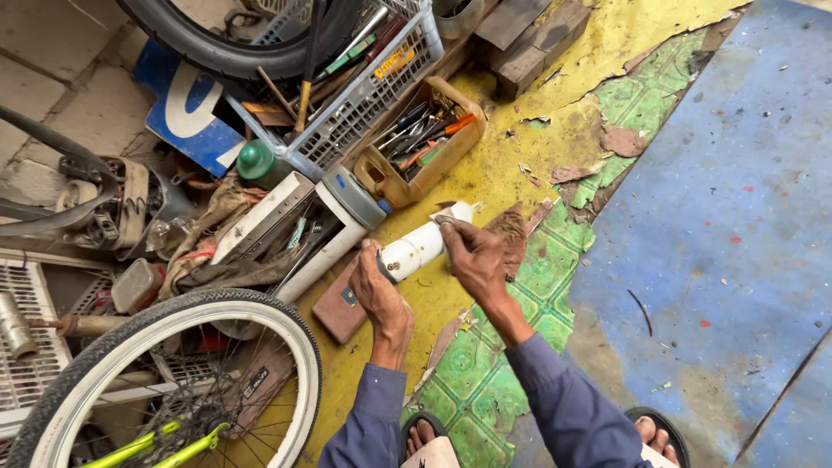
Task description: The person cleans a rusty white bicycle fender, scraping rust and dirt from its surface with a small blade and wiping it with a cloth. They turn the fender over repeatedly to work on different sides and hold it up to view the surface while continuing to scrape and wipe.
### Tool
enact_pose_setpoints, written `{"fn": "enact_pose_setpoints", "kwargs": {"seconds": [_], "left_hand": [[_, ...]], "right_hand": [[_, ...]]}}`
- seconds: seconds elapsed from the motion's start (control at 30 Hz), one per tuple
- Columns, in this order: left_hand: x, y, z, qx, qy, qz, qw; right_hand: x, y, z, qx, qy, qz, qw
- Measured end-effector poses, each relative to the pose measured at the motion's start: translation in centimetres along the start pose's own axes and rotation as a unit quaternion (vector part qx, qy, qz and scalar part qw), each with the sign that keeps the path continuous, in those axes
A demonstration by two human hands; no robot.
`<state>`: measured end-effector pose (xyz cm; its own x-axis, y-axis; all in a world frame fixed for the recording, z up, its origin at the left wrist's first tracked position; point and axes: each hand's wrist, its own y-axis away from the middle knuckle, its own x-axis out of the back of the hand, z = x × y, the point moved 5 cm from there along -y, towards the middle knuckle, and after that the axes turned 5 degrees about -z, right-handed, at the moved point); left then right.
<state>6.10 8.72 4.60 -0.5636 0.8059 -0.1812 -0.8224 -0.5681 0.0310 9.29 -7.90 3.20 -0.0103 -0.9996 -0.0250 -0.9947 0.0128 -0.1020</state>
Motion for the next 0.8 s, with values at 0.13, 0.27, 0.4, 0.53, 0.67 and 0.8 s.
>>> {"fn": "enact_pose_setpoints", "kwargs": {"seconds": [0.13,0.27,0.4,0.53,0.67,0.8], "left_hand": [[0.3,0.2,-0.6,0.015,-0.001,0.005,1.0],[0.3,-0.7,0.0,0.03,-0.023,0.008,0.999],[0.9,-0.9,-0.1,0.129,0.106,0.075,0.983],[1.8,-0.9,-1.0,0.158,0.082,0.099,0.979],[2.9,-2.3,-3.1,0.165,0.12,0.074,0.976],[3.6,-2.9,-4.1,0.145,0.168,0.037,0.974]], "right_hand": [[-1.7,1.3,0.4,-0.04,-0.058,-0.012,0.997],[-4.0,2.9,-1.6,0.169,-0.017,-0.045,0.984],[0.2,-0.1,1.2,-0.01,0.058,0.023,0.998],[1.4,-0.8,1.3,-0.03,0.02,0.028,0.999],[-4.3,2.9,-1.9,0.183,0.043,-0.057,0.98],[-6.6,3.6,0.4,0.023,0.084,-0.142,0.986]]}}
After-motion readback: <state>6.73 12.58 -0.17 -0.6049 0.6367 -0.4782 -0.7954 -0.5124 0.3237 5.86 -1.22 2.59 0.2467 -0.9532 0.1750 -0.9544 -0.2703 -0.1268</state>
